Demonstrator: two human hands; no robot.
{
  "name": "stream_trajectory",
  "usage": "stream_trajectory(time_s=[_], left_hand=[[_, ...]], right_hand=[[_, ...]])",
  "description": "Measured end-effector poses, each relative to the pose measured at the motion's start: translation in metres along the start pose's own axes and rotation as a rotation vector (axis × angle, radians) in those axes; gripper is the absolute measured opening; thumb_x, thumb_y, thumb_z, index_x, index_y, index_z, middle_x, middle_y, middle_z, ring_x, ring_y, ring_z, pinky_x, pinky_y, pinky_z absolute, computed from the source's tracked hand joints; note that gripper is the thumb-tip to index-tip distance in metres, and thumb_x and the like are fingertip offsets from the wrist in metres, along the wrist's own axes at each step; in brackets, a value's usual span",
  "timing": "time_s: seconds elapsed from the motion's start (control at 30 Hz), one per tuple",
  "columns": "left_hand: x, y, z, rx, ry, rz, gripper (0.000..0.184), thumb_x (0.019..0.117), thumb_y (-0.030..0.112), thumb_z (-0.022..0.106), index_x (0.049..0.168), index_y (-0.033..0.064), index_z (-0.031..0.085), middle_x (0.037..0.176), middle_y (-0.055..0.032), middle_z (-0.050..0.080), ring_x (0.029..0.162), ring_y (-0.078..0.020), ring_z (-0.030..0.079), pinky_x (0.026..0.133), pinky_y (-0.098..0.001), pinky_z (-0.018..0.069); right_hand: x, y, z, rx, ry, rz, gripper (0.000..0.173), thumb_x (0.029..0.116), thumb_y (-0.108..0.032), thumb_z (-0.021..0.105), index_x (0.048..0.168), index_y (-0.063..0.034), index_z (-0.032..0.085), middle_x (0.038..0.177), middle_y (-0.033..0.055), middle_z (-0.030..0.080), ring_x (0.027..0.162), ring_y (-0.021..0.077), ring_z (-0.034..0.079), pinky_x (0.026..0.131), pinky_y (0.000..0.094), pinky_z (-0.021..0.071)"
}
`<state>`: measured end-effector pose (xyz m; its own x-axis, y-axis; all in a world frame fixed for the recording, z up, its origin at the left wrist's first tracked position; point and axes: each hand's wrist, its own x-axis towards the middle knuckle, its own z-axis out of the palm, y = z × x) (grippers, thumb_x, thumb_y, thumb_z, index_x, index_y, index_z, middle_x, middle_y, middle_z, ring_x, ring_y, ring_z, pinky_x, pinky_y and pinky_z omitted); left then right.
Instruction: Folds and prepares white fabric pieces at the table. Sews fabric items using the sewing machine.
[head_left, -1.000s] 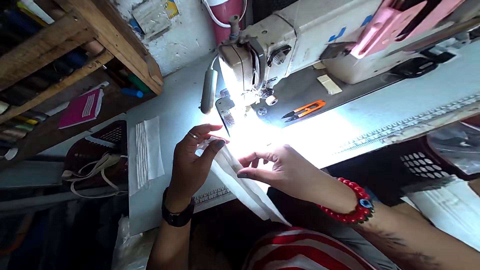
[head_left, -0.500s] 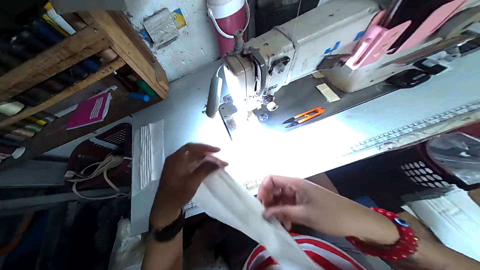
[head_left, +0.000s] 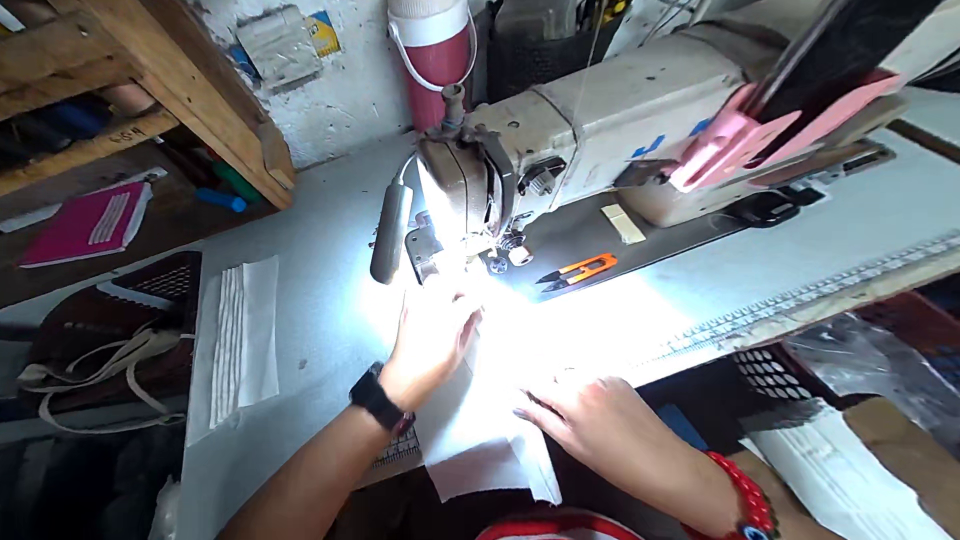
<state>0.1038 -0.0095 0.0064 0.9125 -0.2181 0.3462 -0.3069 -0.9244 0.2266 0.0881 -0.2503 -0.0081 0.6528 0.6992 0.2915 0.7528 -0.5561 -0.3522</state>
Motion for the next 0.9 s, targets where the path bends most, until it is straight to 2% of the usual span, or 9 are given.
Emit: stream_trajectory(time_s=[0.07,0.1,0.13,0.2,0.33,0.43,0.67,0.77,0.9], left_hand=[[-0.014,0.009,-0.007,0.106,-0.109,-0.022,0.026,0.1006,0.036,0.056,0.110,0.0237,0.076,0.121,-0.0038,0.069,0.114,-0.0256,0.063,0.095,-0.0526,0.0437],[-0.018,0.009,-0.008,0.138,-0.152,-0.035,0.029,0.1008,0.040,0.054,0.112,0.0248,0.075,0.129,-0.0048,0.068,0.119,-0.0278,0.062,0.095,-0.0556,0.0425],[-0.020,0.007,-0.007,0.139,-0.169,-0.041,0.031,0.1009,0.043,0.052,0.111,0.0252,0.076,0.132,-0.0054,0.067,0.119,-0.0291,0.062,0.094,-0.0574,0.0410],[-0.019,-0.003,-0.005,0.114,-0.189,-0.040,0.034,0.1009,0.046,0.050,0.108,0.0254,0.077,0.130,-0.0070,0.066,0.119,-0.0306,0.060,0.095,-0.0587,0.0375],[-0.008,-0.021,-0.004,0.095,-0.191,-0.013,0.035,0.1001,0.046,0.048,0.111,0.0289,0.076,0.134,-0.0042,0.063,0.123,-0.0283,0.055,0.097,-0.0561,0.0339],[-0.005,-0.027,-0.003,0.069,-0.190,-0.007,0.035,0.0989,0.047,0.050,0.114,0.0292,0.075,0.136,-0.0032,0.062,0.124,-0.0265,0.053,0.097,-0.0539,0.0321],[0.001,-0.032,-0.003,0.053,-0.184,-0.006,0.039,0.0978,0.048,0.050,0.124,0.0311,0.074,0.125,-0.0058,0.064,0.116,-0.0260,0.054,0.093,-0.0508,0.0319],[0.002,-0.035,-0.002,0.066,-0.170,0.015,0.036,0.0983,0.046,0.050,0.121,0.0308,0.074,0.121,-0.0056,0.066,0.114,-0.0247,0.054,0.092,-0.0492,0.0314],[0.004,-0.037,-0.002,0.082,-0.155,0.045,0.036,0.0975,0.046,0.051,0.118,0.0296,0.076,0.125,-0.0061,0.065,0.115,-0.0260,0.054,0.092,-0.0503,0.0308]], right_hand=[[-0.001,0.006,0.000,-0.067,0.016,-0.025,0.046,0.1015,-0.050,0.045,0.086,-0.0204,0.076,0.068,0.0008,0.063,0.070,0.0217,0.067,0.062,0.0405,0.0543],[-0.002,0.008,0.000,-0.075,0.010,-0.022,0.050,0.1027,-0.054,0.043,0.087,-0.0210,0.076,0.072,0.0017,0.066,0.080,0.0250,0.069,0.072,0.0462,0.0553],[-0.003,0.010,0.001,-0.071,-0.001,-0.016,0.053,0.1031,-0.057,0.041,0.089,-0.0208,0.077,0.076,0.0036,0.069,0.090,0.0294,0.070,0.081,0.0536,0.0542],[-0.002,0.012,0.004,-0.067,0.000,-0.003,0.056,0.1022,-0.060,0.039,0.092,-0.0216,0.078,0.083,0.0052,0.072,0.100,0.0344,0.069,0.088,0.0616,0.0505],[0.004,0.013,0.009,-0.097,0.024,0.030,0.059,0.1040,-0.061,0.035,0.093,-0.0216,0.078,0.097,0.0082,0.074,0.109,0.0372,0.067,0.092,0.0648,0.0473],[0.008,0.014,0.011,-0.098,0.023,0.038,0.056,0.1062,-0.056,0.035,0.091,-0.0230,0.077,0.096,0.0061,0.074,0.111,0.0363,0.066,0.092,0.0629,0.0464],[0.015,0.014,0.007,-0.150,-0.016,0.047,0.054,0.1045,-0.052,0.037,0.091,-0.0191,0.077,0.106,0.0123,0.074,0.114,0.0398,0.065,0.091,0.0625,0.0461],[0.018,0.015,0.007,-0.182,-0.023,0.030,0.053,0.1043,-0.049,0.037,0.091,-0.0178,0.077,0.106,0.0135,0.074,0.114,0.0398,0.065,0.091,0.0619,0.0462],[0.022,0.013,0.003,-0.197,-0.028,0.008,0.048,0.1041,-0.046,0.039,0.091,-0.0198,0.077,0.103,0.0112,0.074,0.112,0.0379,0.065,0.087,0.0583,0.0461]])
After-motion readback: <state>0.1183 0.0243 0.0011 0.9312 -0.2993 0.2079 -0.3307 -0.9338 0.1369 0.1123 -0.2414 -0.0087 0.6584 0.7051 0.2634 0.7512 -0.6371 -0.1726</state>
